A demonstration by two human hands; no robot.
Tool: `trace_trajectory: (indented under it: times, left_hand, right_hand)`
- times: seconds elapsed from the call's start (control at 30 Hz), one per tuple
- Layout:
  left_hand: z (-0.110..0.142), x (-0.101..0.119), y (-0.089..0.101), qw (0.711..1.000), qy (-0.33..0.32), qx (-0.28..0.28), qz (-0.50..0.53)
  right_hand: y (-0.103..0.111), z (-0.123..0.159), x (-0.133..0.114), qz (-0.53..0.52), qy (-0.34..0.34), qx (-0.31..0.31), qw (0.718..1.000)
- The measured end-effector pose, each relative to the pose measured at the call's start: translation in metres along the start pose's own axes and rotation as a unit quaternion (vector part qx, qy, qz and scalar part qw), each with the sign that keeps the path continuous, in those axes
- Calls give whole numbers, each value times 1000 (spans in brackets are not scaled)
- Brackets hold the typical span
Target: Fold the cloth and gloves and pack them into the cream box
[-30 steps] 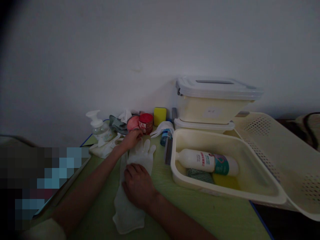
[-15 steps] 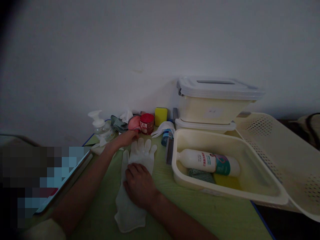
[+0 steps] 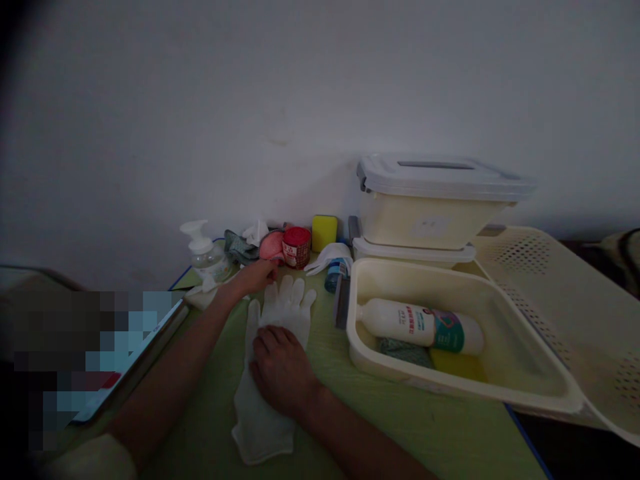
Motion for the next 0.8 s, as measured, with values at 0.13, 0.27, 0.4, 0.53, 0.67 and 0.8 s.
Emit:
trace_trajectory:
  times: [0.13,0.27,0.4,0.53,0.67,0.8]
  left_hand:
    - [0,2,-1,1000,-2,-1,-8]
    - [0,2,-1,1000,-8,-7,-9]
    - [1,2,2,1000,-20,-7,-7]
    - [3,3,4,999,-32,0,-4]
    - [3,4,5,999,-42,5,2]
    - [0,2,3,999,-49,-2,8]
  right_hand:
    - [-2,0,0,1,2,-5,1000]
    - [-1,-1,0,-1,1,-10,1000]
    - [0,-1,0,-3,-1,-13,1000]
    - [-2,-1,0,-6,2,-15,1000]
    - [-2,-1,0,-7,2,-18,1000]
    - [0,-1,0,-2,-1,-16,1000]
Point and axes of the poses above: each hand's wrist, its own z-axis away from the middle knuckle, its own y-axis out of the back of the hand, x = y × z, the point moved 7 cm from there along -z, towards the middle knuckle, and after that the axes turned 15 degrees about z, right-handed, at the moved point
